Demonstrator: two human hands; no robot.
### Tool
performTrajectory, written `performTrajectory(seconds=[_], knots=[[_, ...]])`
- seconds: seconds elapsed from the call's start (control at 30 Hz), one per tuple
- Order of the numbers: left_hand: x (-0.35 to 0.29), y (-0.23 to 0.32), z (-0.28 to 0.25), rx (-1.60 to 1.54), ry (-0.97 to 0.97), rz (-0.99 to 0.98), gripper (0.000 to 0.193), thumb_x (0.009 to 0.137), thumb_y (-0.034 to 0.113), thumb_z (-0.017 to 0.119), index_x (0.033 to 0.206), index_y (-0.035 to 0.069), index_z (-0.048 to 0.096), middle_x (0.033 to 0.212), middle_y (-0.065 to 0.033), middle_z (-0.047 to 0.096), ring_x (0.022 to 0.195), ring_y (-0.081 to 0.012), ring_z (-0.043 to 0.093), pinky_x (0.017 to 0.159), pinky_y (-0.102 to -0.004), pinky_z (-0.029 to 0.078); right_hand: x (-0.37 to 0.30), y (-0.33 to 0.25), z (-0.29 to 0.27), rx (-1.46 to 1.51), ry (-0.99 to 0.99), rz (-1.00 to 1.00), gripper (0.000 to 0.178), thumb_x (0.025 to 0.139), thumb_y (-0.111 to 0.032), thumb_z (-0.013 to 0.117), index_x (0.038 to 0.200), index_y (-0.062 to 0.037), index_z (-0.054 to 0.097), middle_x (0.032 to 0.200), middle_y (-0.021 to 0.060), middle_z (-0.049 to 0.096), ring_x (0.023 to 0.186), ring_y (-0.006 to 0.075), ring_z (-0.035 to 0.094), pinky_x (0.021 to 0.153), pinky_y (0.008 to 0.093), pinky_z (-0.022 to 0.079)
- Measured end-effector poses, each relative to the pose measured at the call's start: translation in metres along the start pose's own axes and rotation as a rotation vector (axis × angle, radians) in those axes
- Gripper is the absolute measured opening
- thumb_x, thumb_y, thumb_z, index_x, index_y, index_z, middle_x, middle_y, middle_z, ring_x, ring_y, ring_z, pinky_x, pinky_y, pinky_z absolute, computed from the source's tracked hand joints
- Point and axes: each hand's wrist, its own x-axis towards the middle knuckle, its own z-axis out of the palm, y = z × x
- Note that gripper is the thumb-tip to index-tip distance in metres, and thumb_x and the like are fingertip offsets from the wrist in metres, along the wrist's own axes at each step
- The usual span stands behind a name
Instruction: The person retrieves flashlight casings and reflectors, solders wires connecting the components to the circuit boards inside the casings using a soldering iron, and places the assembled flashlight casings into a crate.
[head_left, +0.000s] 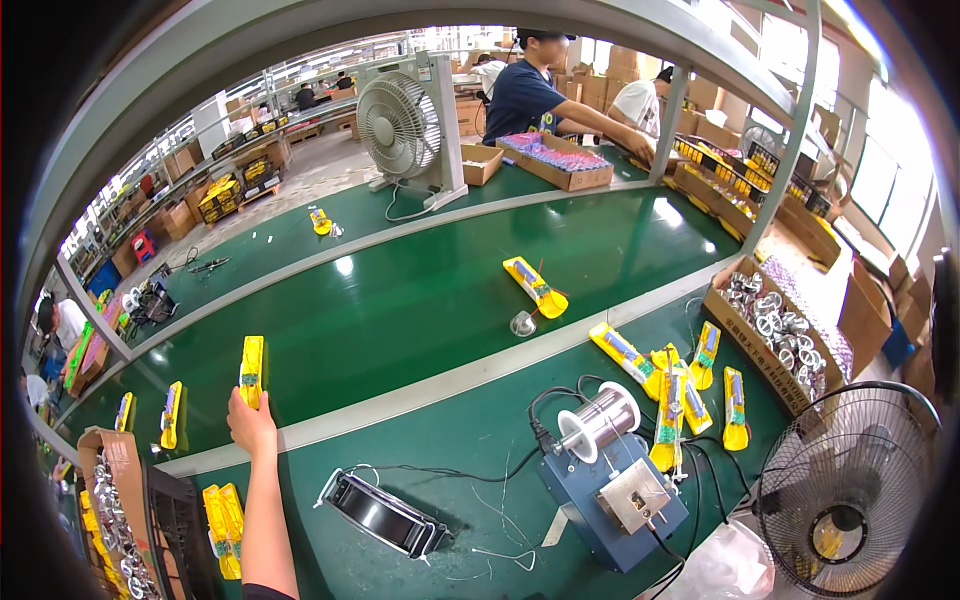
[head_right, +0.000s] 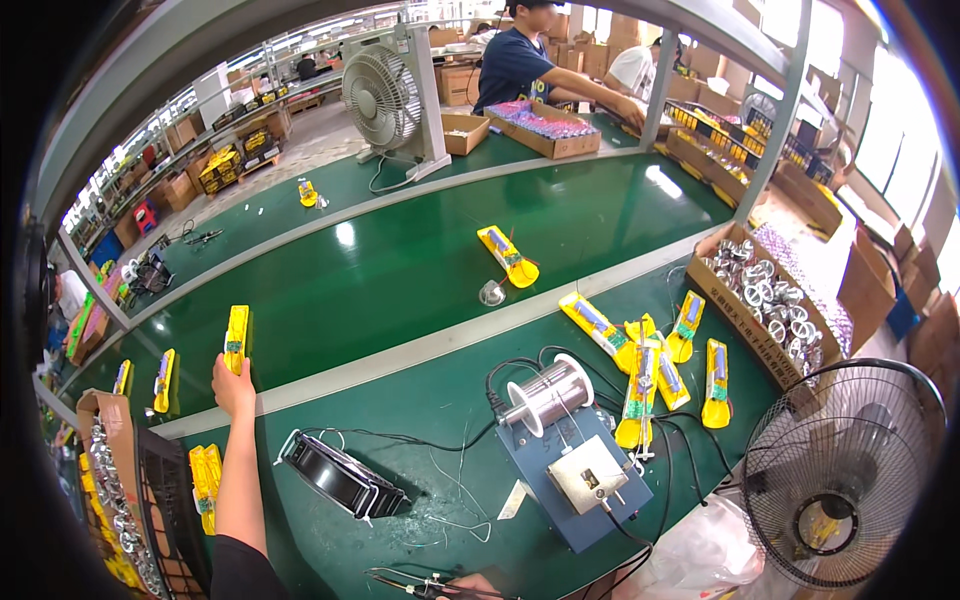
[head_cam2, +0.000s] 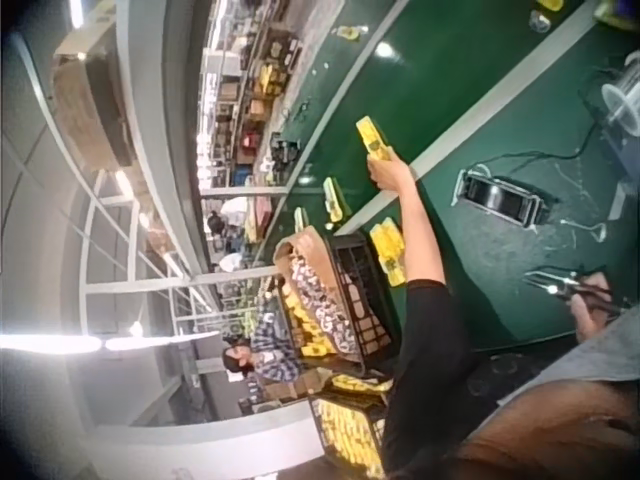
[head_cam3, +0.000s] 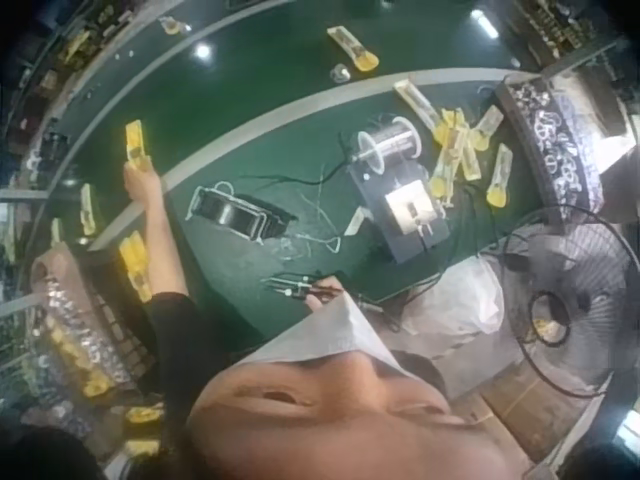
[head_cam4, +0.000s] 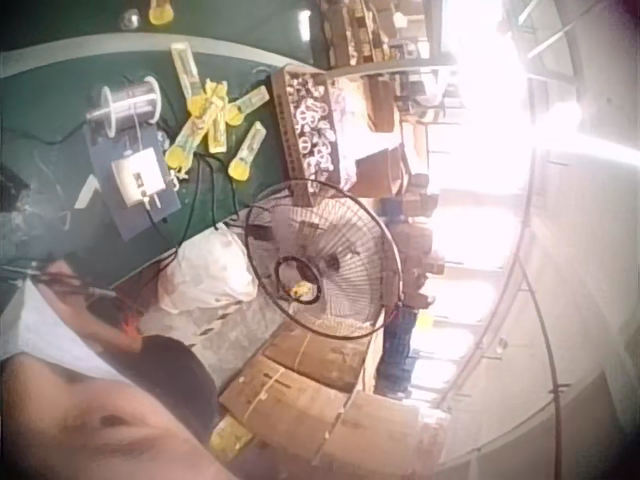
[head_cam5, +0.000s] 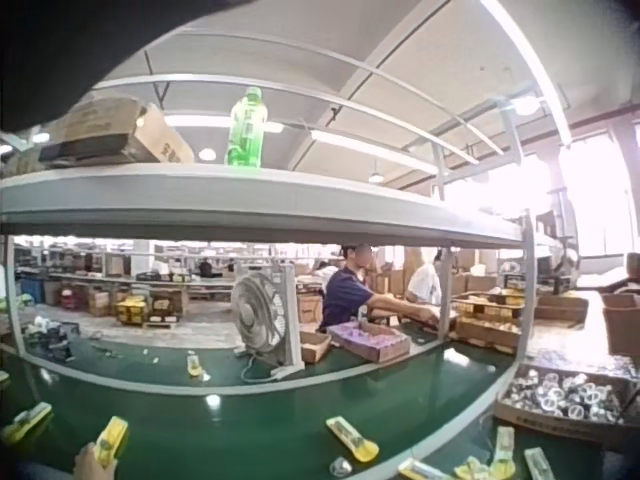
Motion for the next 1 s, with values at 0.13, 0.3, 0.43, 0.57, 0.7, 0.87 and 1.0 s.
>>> performTrajectory(seconds=[0.13,0.3,0.43,0.57,0.7,0.87,1.0], knots=[[0.001,0.003,0.000,-0.004,0.018,0.012,0.056,0.088,0.035,0.068,0.134,0.008,0.051,0.127,-0.0094,0.059,0.105,-0.0352,0.060,0.084,-0.0500,0.050,-0.003,0.005,0.000,-0.035,0.000,-0.022,0.022,0.082,-0.014,0.075,0.092,-0.0094,0.055,0.081,0.0011,0.059,0.075,0.0095,0.054,0.067,0.0277,0.044],[-0.003,0.004,-0.003,0.018,0.016,-0.007,0.058,0.088,0.035,0.068,0.135,0.008,0.047,0.123,-0.0105,0.057,0.103,-0.0346,0.060,0.080,-0.0500,0.052,-0.009,0.005,0.002,-0.055,-0.010,-0.065,0.023,0.081,-0.015,0.075,0.090,-0.0094,0.055,0.078,0.0006,0.059,0.074,0.0094,0.054,0.066,0.0279,0.044],[-0.002,0.007,-0.005,0.046,0.013,-0.048,0.063,0.088,0.040,0.068,0.137,0.008,0.044,0.119,-0.0139,0.056,0.104,-0.0341,0.060,0.080,-0.0497,0.052,-0.011,0.003,0.006,0.004,0.036,-0.050,0.023,0.080,-0.017,0.076,0.086,-0.0090,0.055,0.070,0.0002,0.059,0.066,0.0083,0.052,0.061,0.0269,0.043],[-0.003,0.007,-0.003,0.030,0.025,-0.083,0.065,0.088,0.040,0.068,0.136,0.004,0.044,0.118,-0.0144,0.056,0.104,-0.0336,0.060,0.082,-0.0496,0.051,-0.011,0.005,0.006,0.030,0.054,-0.025,0.017,0.084,-0.014,0.070,0.088,-0.0081,0.055,0.073,0.0023,0.059,0.066,0.0098,0.053,0.061,0.0259,0.042],[-0.005,0.004,0.001,0.055,0.024,-0.068,0.060,0.090,0.030,0.064,0.136,-0.001,0.043,0.117,-0.0146,0.056,0.106,-0.0331,0.059,0.083,-0.0485,0.051,-0.012,0.016,0.004,0.095,0.016,-0.043,0.012,0.087,-0.013,0.066,0.089,-0.0060,0.056,0.077,0.0042,0.057,0.071,0.0144,0.054,0.064,0.0295,0.044],[-0.002,0.003,0.006,0.041,0.051,-0.089,0.062,0.088,0.032,0.066,0.135,-0.001,0.044,0.118,-0.0136,0.056,0.106,-0.0318,0.059,0.083,-0.0478,0.051,-0.009,0.021,0.000,-0.055,-0.054,-0.121,0.015,0.091,-0.017,0.061,0.090,-0.0058,0.051,0.082,0.0023,0.051,0.077,0.0155,0.049,0.068,0.0310,0.041],[-0.006,0.006,-0.001,0.052,0.051,-0.123,0.066,0.086,0.033,0.068,0.137,-0.001,0.044,0.119,-0.0127,0.057,0.106,-0.0306,0.059,0.083,-0.0462,0.051,-0.008,0.009,0.005,-0.061,0.036,-0.107,0.015,0.087,-0.014,0.067,0.089,-0.0082,0.053,0.075,0.0028,0.059,0.067,0.0102,0.052,0.062,0.0258,0.041]])
